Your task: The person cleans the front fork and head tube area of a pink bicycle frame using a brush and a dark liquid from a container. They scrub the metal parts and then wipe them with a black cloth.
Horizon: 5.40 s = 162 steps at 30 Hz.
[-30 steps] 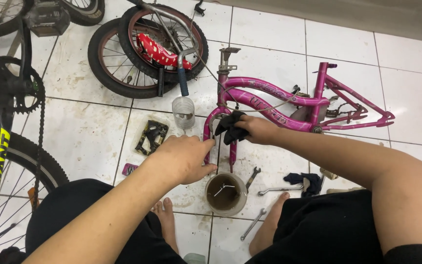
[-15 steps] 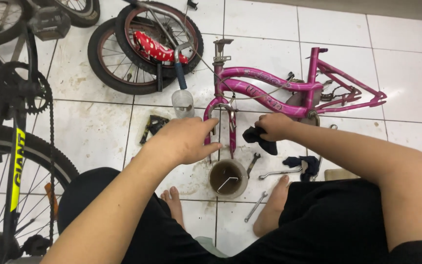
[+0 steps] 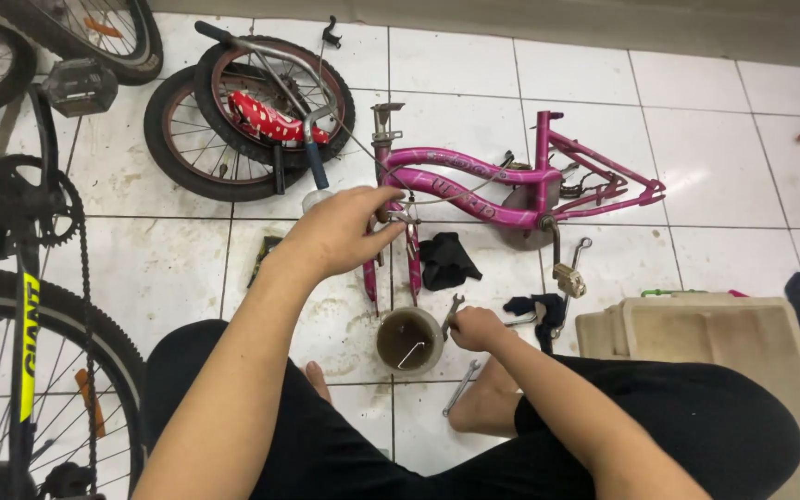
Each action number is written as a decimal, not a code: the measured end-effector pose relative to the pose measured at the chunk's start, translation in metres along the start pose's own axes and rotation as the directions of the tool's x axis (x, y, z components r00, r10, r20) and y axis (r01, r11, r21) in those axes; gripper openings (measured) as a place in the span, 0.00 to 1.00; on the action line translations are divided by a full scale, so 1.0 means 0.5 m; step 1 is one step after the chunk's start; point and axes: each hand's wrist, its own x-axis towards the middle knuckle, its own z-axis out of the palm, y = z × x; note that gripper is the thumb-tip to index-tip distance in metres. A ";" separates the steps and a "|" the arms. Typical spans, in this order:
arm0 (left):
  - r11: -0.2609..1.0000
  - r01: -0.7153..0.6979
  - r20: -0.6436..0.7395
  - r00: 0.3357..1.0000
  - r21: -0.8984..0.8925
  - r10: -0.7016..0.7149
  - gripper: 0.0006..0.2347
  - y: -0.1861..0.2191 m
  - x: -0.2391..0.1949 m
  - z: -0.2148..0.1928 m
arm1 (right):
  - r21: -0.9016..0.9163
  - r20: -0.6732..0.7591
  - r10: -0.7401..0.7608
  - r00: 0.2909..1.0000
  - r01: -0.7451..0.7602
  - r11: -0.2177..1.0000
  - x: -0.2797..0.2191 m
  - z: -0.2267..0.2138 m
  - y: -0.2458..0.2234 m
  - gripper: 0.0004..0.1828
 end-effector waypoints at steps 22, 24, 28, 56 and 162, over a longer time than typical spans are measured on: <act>0.982 0.191 -0.306 0.935 0.004 -0.180 0.21 -0.108 -0.072 -0.088 | 0.590 -0.549 0.043 0.834 0.351 0.727 0.038 -0.302 -0.316 0.10; 0.973 0.224 -0.129 0.965 -0.056 -0.229 0.25 -0.108 -0.052 -0.073 | 0.506 -0.566 0.058 0.823 0.290 0.813 0.080 -0.333 -0.350 0.16; 0.951 0.298 0.002 0.954 -0.082 -0.299 0.26 -0.125 -0.015 -0.052 | 0.449 -0.519 0.056 0.853 0.216 0.867 0.172 -0.369 -0.369 0.22; 0.954 0.300 0.041 0.953 0.015 -0.300 0.26 -0.143 0.078 -0.080 | 0.525 -0.509 0.054 0.859 0.259 0.811 0.209 -0.311 -0.325 0.12; 0.962 0.226 0.280 0.923 0.155 -0.262 0.28 -0.073 0.156 0.016 | -0.006 -0.644 -0.295 0.706 0.380 0.925 0.062 -0.745 -0.085 0.07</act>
